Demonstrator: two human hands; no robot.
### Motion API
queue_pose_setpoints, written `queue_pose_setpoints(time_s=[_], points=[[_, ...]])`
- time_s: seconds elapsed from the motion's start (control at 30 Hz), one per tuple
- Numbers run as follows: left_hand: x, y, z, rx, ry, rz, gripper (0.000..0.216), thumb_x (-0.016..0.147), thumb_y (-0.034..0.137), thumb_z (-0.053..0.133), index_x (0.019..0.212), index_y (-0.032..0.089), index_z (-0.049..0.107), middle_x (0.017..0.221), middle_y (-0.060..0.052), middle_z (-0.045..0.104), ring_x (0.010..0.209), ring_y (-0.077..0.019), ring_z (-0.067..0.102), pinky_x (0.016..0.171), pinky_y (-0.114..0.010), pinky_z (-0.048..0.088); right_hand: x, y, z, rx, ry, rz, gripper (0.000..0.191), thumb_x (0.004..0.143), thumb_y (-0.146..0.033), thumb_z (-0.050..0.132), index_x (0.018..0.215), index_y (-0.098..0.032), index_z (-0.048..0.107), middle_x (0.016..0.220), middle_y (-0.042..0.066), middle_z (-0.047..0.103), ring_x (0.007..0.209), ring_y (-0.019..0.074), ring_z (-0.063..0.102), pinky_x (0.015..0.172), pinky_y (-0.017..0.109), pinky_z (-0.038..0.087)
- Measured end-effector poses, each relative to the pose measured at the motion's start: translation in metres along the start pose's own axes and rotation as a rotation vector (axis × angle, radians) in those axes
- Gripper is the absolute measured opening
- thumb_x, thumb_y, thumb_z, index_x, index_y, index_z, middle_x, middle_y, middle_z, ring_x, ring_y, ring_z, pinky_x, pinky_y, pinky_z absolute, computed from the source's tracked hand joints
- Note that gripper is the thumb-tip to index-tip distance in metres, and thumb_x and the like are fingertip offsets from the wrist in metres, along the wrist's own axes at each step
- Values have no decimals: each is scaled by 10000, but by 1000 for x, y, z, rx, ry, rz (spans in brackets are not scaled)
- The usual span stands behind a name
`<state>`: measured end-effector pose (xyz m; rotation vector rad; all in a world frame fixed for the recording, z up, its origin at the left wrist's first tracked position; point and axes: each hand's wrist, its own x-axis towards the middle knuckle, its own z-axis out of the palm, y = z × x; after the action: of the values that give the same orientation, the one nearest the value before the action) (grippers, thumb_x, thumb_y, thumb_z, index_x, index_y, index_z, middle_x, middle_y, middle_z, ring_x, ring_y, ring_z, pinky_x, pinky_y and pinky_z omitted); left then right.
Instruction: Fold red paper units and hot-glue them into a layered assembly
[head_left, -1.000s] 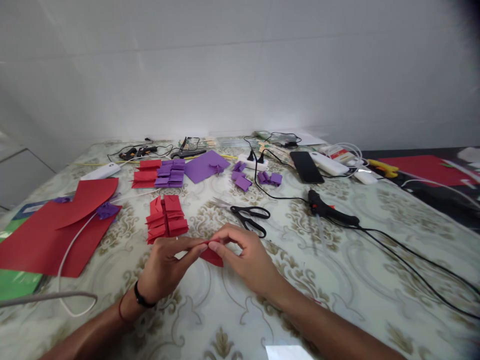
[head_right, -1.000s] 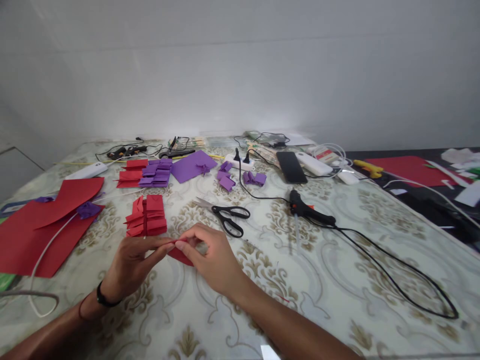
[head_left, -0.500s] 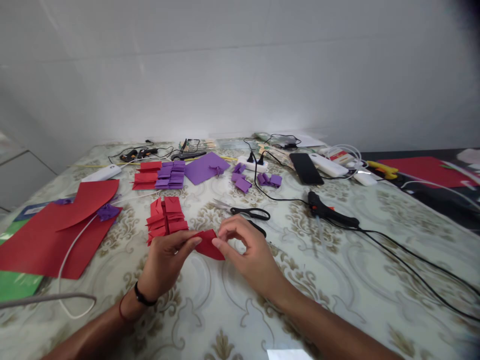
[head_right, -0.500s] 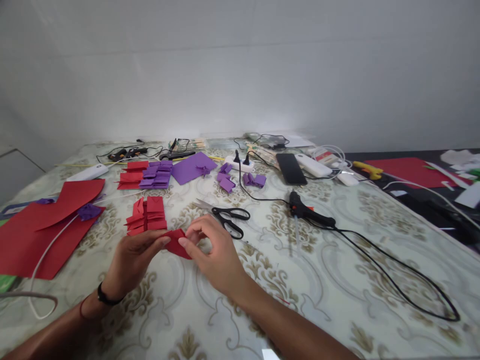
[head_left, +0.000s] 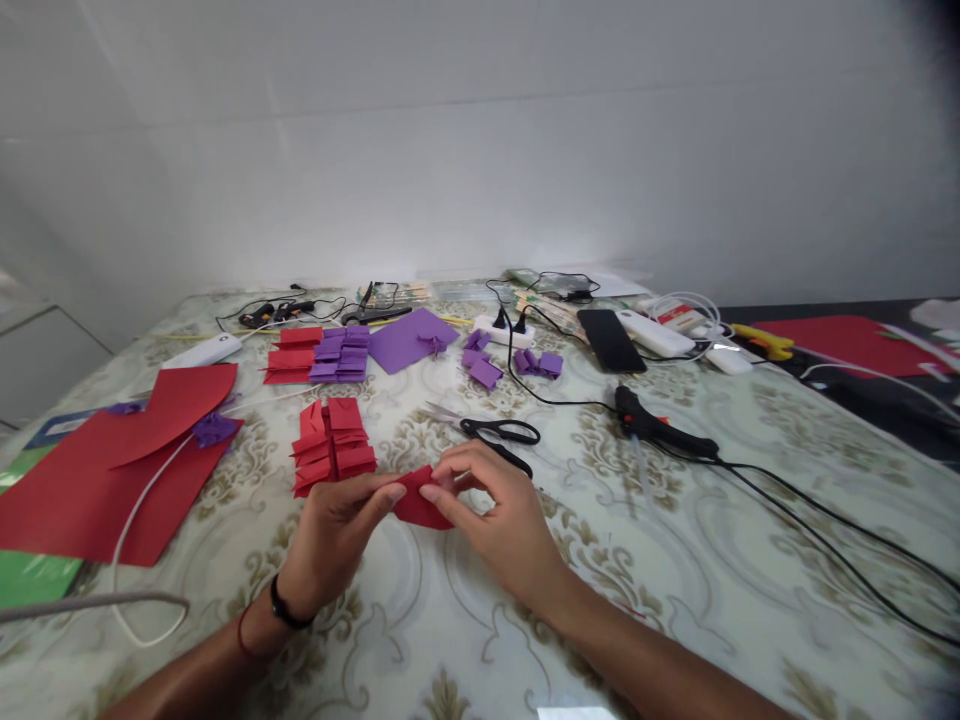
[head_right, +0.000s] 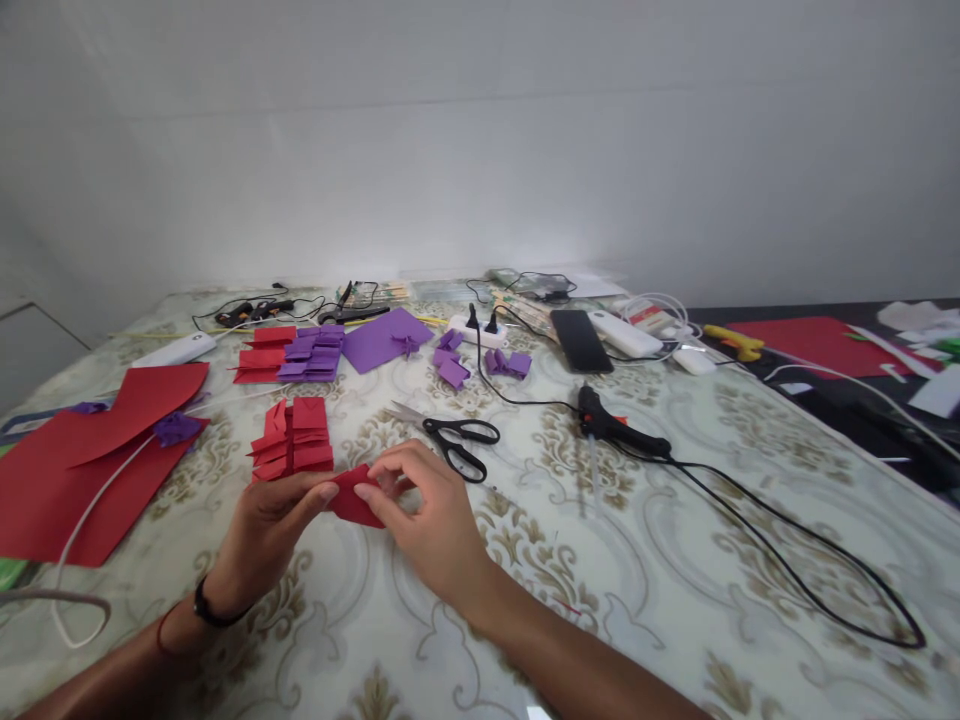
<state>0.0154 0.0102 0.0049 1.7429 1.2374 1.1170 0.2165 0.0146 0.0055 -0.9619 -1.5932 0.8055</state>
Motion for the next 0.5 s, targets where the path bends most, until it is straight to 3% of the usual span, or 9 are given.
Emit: queue_pose_setpoints(time_s=[0.27,0.5], points=[[1,-13,1,-257,32,-165,375,950,495,686,883,163,848,775,-54,808,714,-219,735,673,-288,612,-2,2,3,-7,-46,81,160,841,-214,790,842,-220,630,814,-19,640,731,153,619,677,284,541],[2,-15,3,-382,-3,-205,367,922,502,723,891,160,852,820,-66,814,765,-243,739,736,-344,637,-1,2,2,-31,13,-5,127,887,-168,730,838,-222,626,828,-11,619,753,150,612,668,263,533]])
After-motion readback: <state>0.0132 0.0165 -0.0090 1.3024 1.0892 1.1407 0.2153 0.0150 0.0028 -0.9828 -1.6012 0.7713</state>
